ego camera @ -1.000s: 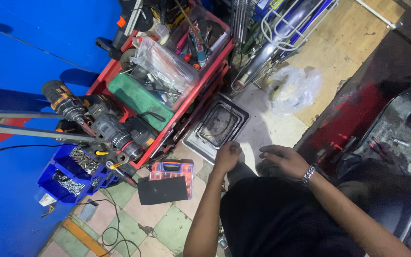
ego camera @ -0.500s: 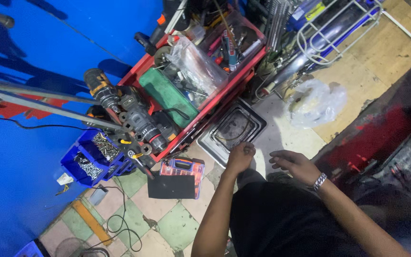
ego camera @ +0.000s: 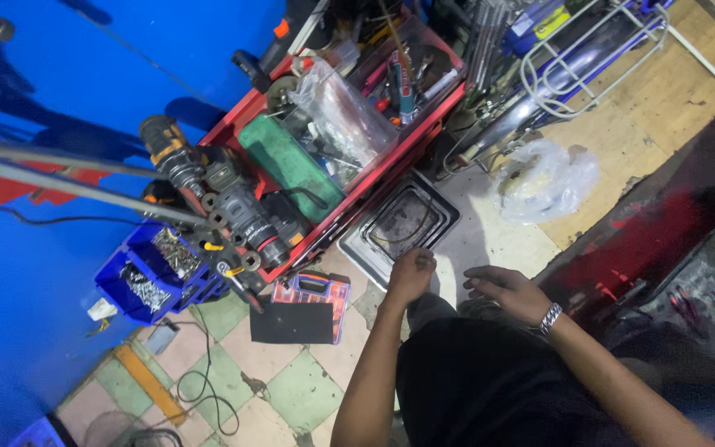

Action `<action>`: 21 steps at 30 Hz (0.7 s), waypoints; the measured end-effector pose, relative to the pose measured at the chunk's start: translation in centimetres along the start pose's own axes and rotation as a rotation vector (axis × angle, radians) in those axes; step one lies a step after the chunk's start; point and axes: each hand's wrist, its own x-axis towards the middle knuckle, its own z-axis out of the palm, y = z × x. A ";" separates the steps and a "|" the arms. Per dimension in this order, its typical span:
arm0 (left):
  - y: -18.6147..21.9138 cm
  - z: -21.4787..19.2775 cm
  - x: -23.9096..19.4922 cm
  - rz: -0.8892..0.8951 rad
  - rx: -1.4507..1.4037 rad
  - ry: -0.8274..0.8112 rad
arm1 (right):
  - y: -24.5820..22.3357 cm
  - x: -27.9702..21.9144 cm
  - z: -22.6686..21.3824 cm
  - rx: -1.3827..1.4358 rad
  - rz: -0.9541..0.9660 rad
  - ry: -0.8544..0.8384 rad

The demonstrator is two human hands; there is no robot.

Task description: The person works on the internal components of a scooter's under-seat area, using a wrench to loosen a bolt and pliers to manipulate a hose. They then use a cordless drill to remove a bolt and a handheld vacuum to clean the engine compartment.

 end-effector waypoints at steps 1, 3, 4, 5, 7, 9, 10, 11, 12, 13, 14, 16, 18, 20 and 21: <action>0.0 0.1 0.2 0.024 0.016 0.001 | 0.1 -0.1 0.0 0.063 0.046 0.007; 0.3 0.7 0.6 0.020 0.013 -0.021 | 0.4 -0.2 0.2 0.196 0.132 0.023; 0.6 1.1 0.8 -0.009 -0.005 -0.043 | 0.5 -0.3 0.0 0.163 0.093 0.033; 0.9 1.4 1.2 -0.040 -0.020 -0.063 | 0.6 -0.4 0.0 0.129 0.053 0.041; 1.9 2.4 2.7 0.001 -0.018 -0.077 | 0.8 -0.5 -0.4 0.075 0.014 0.060; 3.4 3.3 5.4 0.032 0.041 -0.095 | 1.1 -0.6 -1.0 0.035 0.019 0.081; 4.6 3.9 7.7 0.044 0.099 -0.106 | 1.3 -0.8 -1.4 0.002 0.024 0.113; 5.9 4.4 10.3 0.097 0.143 -0.100 | 1.6 -1.0 -1.9 -0.032 0.032 0.145; 7.4 4.9 13.2 0.151 0.187 -0.093 | 2.0 -1.1 -2.5 -0.066 0.041 0.176; 9.1 5.3 16.6 0.391 -0.028 -0.071 | 2.5 -1.0 -3.0 0.018 0.034 0.166; 11.3 5.8 20.4 0.738 0.464 0.136 | 3.1 -0.8 -3.4 0.101 0.025 0.155; 15.0 6.2 26.9 0.536 -0.012 0.086 | 4.4 -0.7 -4.5 0.215 0.019 0.150; 18.2 7.0 33.5 0.403 0.098 0.346 | 5.6 -0.4 -5.6 0.275 0.033 0.159; 20.5 6.8 39.1 0.416 0.098 0.400 | 6.6 0.2 -7.6 0.316 0.033 0.180; 20.5 6.7 40.6 0.354 0.111 0.426 | 7.2 0.3 -8.6 0.332 0.037 0.180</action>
